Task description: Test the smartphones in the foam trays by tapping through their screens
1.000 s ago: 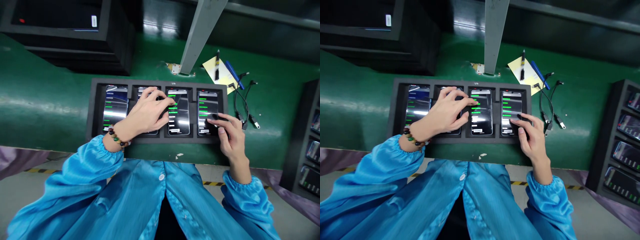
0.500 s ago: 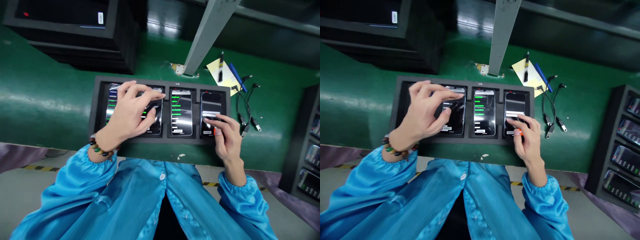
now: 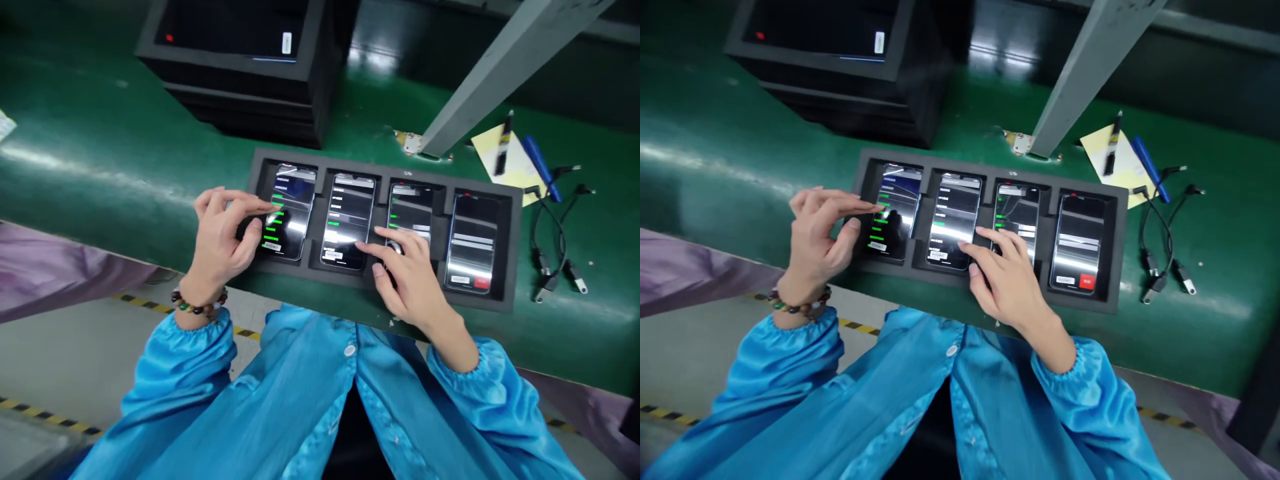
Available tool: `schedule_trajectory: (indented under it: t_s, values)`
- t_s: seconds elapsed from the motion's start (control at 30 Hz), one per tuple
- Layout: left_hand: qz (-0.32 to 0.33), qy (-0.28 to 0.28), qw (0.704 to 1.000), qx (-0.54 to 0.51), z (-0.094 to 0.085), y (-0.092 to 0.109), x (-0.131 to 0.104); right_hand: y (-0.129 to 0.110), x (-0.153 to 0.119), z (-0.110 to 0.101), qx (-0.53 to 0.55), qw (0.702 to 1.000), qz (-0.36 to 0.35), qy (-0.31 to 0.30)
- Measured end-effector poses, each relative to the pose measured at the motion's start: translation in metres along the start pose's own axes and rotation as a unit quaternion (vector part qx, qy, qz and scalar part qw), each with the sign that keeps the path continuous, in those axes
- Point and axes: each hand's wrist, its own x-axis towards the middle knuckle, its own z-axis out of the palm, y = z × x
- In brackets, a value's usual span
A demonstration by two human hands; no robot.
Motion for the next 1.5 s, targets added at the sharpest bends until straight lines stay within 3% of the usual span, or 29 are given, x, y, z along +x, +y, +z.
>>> schedule_trajectory:
  t_s: [0.13, 0.3, 0.43, 0.63, 0.83, 1.17, 1.33, 1.5]
  values:
    - [0.025, 0.03, 0.998, -0.039, 0.007, -0.015, -0.009, -0.01, 0.016, 0.013, -0.018, 0.999, 0.029, 0.001]
    - [0.073, 0.048, 0.995, -0.053, 0.015, -0.023, -0.012, -0.01, 0.015, 0.011, -0.034, 0.999, 0.023, -0.011]
    - [0.066, 0.052, 0.994, -0.074, 0.017, -0.025, -0.012, -0.011, 0.012, 0.007, -0.008, 0.999, -0.038, -0.022]
    - [0.074, 0.062, 0.991, -0.089, 0.019, -0.027, -0.014, -0.012, 0.016, 0.01, -0.04, 0.999, 0.021, 0.008]
    - [0.097, 0.078, 0.989, -0.085, 0.02, -0.028, -0.017, -0.013, 0.015, 0.008, -0.016, 0.999, -0.027, -0.027]
    - [0.121, 0.052, 0.982, -0.134, 0.014, -0.029, -0.041, -0.01, 0.013, 0.007, -0.005, 0.999, -0.027, -0.033]
    - [0.065, 0.059, 0.985, -0.148, 0.013, -0.025, -0.044, -0.01, 0.014, 0.006, -0.014, 1.0, 0.013, 0.015]
    - [0.035, 0.026, 0.994, -0.099, 0.014, -0.021, -0.029, -0.01, 0.019, 0.01, -0.041, 0.998, 0.056, -0.004]
